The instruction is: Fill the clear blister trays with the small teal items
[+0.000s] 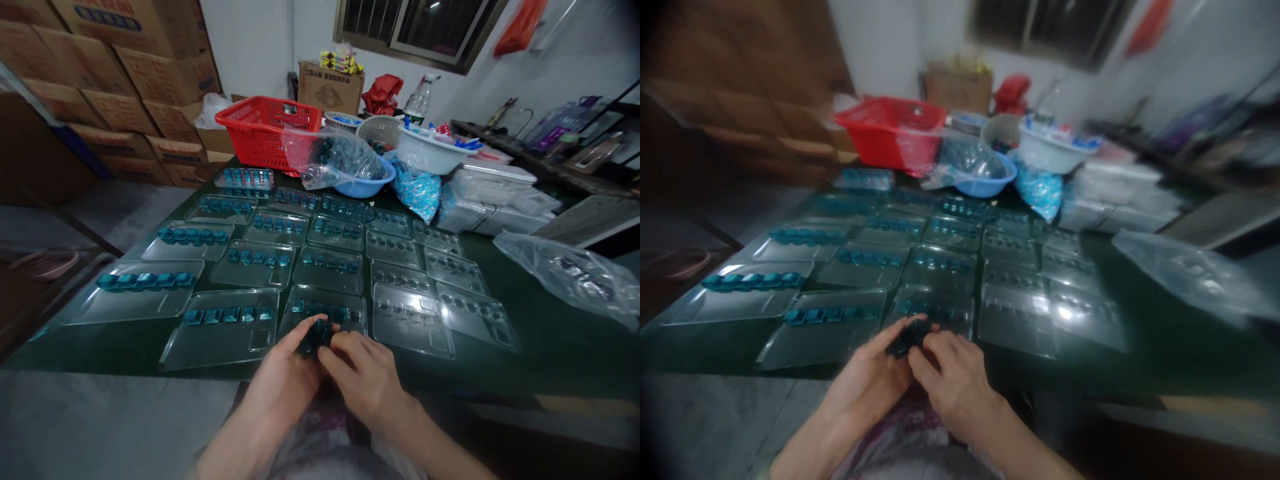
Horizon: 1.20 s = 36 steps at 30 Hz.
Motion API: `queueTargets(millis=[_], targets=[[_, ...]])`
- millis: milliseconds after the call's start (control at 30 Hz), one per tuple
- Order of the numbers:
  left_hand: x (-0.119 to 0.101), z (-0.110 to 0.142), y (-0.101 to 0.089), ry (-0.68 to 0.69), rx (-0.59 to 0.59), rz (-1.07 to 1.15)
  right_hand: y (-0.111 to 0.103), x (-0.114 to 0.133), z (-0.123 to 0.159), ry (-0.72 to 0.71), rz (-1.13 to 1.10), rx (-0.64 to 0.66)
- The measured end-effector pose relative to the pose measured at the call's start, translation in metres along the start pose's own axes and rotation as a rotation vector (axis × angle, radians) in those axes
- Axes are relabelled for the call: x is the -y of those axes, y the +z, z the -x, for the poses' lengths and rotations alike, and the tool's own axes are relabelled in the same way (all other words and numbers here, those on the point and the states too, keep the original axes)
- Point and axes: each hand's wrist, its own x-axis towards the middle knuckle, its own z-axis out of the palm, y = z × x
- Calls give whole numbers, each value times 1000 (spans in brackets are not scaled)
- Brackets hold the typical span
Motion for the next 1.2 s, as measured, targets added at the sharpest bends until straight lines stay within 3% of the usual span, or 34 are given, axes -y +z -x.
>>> queueTargets(millis=[200, 433, 533, 733, 933, 1067, 1200], targets=[[2, -3, -1, 27, 25, -75, -10, -3, -4, -36, 25, 114], [8, -5, -4, 70, -15, -118, -9, 1, -9, 36, 49, 157], [9, -3, -4, 100, 30, -125, -16, 3, -10, 98, -160, 147], [11, -2, -4, 144, 99, -185, -37, 0, -11, 373, -879, 127], [1, -1, -4, 193, 34, -227, -35, -5, -9, 568, -1331, -83], [-7, 7, 0, 118, 90, -318, -31, -6, -8, 667, -1548, -9], [0, 11, -1, 91, 124, -453, -27, -6, -7, 769, -1627, 90]])
